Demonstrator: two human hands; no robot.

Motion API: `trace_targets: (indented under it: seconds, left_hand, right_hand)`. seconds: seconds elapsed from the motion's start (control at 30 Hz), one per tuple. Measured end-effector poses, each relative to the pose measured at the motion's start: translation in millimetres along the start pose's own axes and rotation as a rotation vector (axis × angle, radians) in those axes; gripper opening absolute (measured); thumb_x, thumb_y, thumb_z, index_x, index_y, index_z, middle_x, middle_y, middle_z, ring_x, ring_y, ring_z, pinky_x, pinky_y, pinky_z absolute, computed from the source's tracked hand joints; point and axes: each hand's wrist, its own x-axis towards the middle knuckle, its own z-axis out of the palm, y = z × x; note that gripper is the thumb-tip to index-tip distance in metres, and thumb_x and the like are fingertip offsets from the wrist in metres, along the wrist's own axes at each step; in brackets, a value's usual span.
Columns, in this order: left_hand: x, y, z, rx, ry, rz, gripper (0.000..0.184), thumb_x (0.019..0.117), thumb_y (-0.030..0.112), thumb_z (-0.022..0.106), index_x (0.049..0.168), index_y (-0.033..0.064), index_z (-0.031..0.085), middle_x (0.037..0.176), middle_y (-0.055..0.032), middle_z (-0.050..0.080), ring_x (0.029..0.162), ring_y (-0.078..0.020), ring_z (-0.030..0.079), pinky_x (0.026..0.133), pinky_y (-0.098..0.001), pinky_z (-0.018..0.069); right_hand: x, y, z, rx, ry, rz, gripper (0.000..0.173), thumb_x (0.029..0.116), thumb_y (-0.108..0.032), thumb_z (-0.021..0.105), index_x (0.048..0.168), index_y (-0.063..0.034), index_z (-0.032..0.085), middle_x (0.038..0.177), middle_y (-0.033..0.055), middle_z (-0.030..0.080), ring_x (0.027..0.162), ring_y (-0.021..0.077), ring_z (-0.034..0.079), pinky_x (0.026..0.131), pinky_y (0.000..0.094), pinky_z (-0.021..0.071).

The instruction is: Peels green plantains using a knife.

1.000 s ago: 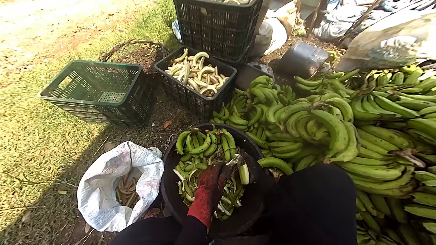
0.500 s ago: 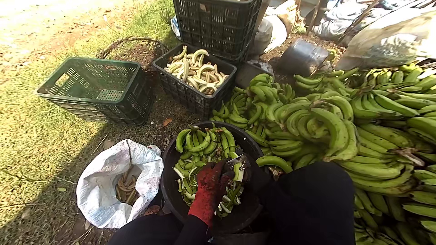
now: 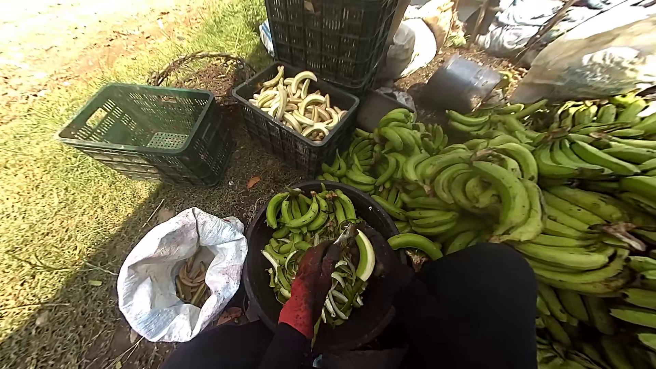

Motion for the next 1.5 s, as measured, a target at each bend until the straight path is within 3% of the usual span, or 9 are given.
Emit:
trace_targets:
  seconds: [0.17, 0.37, 0.53, 0.7, 0.77, 1.03, 1.2, 1.33, 1.5]
  left_hand:
    - [-13.7, 7.2, 0.1, 0.226, -0.116, 0.296, 0.044, 0.1036, 0.048, 0.051, 0.136, 0.0232, 0.066, 0.110, -0.0096, 0.071, 0.102, -0.0261, 0.068, 0.094, -0.0491, 0.0549]
    - [-8.4, 9.3, -1.1, 0.318, -0.073, 0.297, 0.045, 0.0993, 0.050, 0.055, 0.133, 0.0236, 0.069, 0.110, -0.0130, 0.071, 0.100, -0.0309, 0.069, 0.091, -0.0536, 0.0550]
    - [1.7, 14.9, 5.2, 0.393, 0.153, 0.129, 0.044, 0.0942, 0.044, 0.062, 0.126, 0.0150, 0.072, 0.108, -0.0186, 0.071, 0.097, -0.0377, 0.070, 0.085, -0.0568, 0.0562]
    - [17.9, 0.2, -10.8, 0.218, 0.254, -0.186, 0.046, 0.1028, 0.042, 0.055, 0.136, 0.0114, 0.064, 0.121, -0.0168, 0.068, 0.114, -0.0323, 0.066, 0.101, -0.0531, 0.0513]
    - [15.7, -4.3, -15.8, 0.100, 0.267, -0.215, 0.050, 0.1051, 0.049, 0.047, 0.136, 0.0136, 0.063, 0.123, -0.0108, 0.068, 0.116, -0.0233, 0.064, 0.103, -0.0470, 0.0504]
    - [10.3, 6.2, -47.9, -0.434, 0.472, -0.292, 0.043, 0.1067, 0.048, 0.049, 0.133, 0.0165, 0.063, 0.102, -0.0043, 0.071, 0.085, -0.0163, 0.071, 0.073, -0.0369, 0.0618]
    - [12.9, 9.5, -52.2, -0.567, 0.492, -0.315, 0.039, 0.1080, 0.040, 0.049, 0.133, 0.0130, 0.063, 0.100, -0.0062, 0.072, 0.081, -0.0169, 0.070, 0.069, -0.0337, 0.0609]
    - [18.0, 13.7, -52.1, -0.581, 0.468, -0.341, 0.037, 0.1084, 0.038, 0.049, 0.130, 0.0125, 0.064, 0.101, -0.0063, 0.072, 0.083, -0.0170, 0.070, 0.070, -0.0336, 0.0607]
    - [24.8, 10.4, -53.2, -0.603, 0.472, -0.360, 0.039, 0.1079, 0.040, 0.049, 0.131, 0.0124, 0.064, 0.101, -0.0067, 0.071, 0.084, -0.0163, 0.070, 0.070, -0.0325, 0.0604]
  right_hand:
    - [16.0, -17.1, -22.6, 0.138, -0.205, 0.119, 0.055, 0.1088, -0.045, 0.025, 0.125, -0.0038, 0.059, 0.085, 0.0080, 0.065, 0.063, 0.0135, 0.066, 0.053, 0.0253, 0.0576]
    - [10.2, -11.3, -4.1, -0.069, -0.074, 0.048, 0.050, 0.1117, -0.033, 0.022, 0.122, -0.0026, 0.061, 0.082, 0.0082, 0.067, 0.060, 0.0117, 0.064, 0.053, 0.0231, 0.0558]
    - [2.7, 28.6, -1.7, -0.154, -0.132, -0.280, 0.043, 0.1119, -0.023, 0.024, 0.134, 0.0022, 0.050, 0.112, 0.0090, 0.068, 0.099, 0.0126, 0.067, 0.088, 0.0297, 0.0573]
    - [-7.3, 30.1, 5.6, -0.186, -0.108, -0.152, 0.045, 0.1108, -0.024, 0.026, 0.136, -0.0029, 0.057, 0.115, 0.0082, 0.069, 0.095, 0.0112, 0.068, 0.082, 0.0266, 0.0586]
    - [1.6, 29.3, -5.7, -0.142, -0.056, -0.077, 0.048, 0.1113, -0.031, 0.023, 0.135, -0.0065, 0.057, 0.093, 0.0054, 0.066, 0.067, 0.0094, 0.063, 0.055, 0.0220, 0.0541]
    - [25.4, 62.3, -62.7, -0.239, 0.434, 0.021, 0.043, 0.1105, -0.036, 0.032, 0.110, -0.0046, 0.062, 0.081, 0.0046, 0.061, 0.067, 0.0112, 0.058, 0.059, 0.0284, 0.0509]
    - [98.0, -35.2, 19.0, -0.216, 0.352, -0.170, 0.034, 0.1111, -0.031, 0.033, 0.110, -0.0059, 0.057, 0.079, 0.0050, 0.058, 0.062, 0.0118, 0.057, 0.053, 0.0273, 0.0495]
    - [144.3, -143.3, 115.1, -0.082, 0.350, -0.156, 0.045, 0.1101, -0.042, 0.033, 0.130, -0.0073, 0.052, 0.106, 0.0128, 0.061, 0.087, 0.0208, 0.061, 0.073, 0.0383, 0.0538]
    - [170.4, -183.4, 149.4, 0.084, 0.301, -0.100, 0.052, 0.1040, -0.056, 0.036, 0.130, -0.0125, 0.046, 0.102, 0.0127, 0.060, 0.080, 0.0213, 0.063, 0.067, 0.0355, 0.0545]
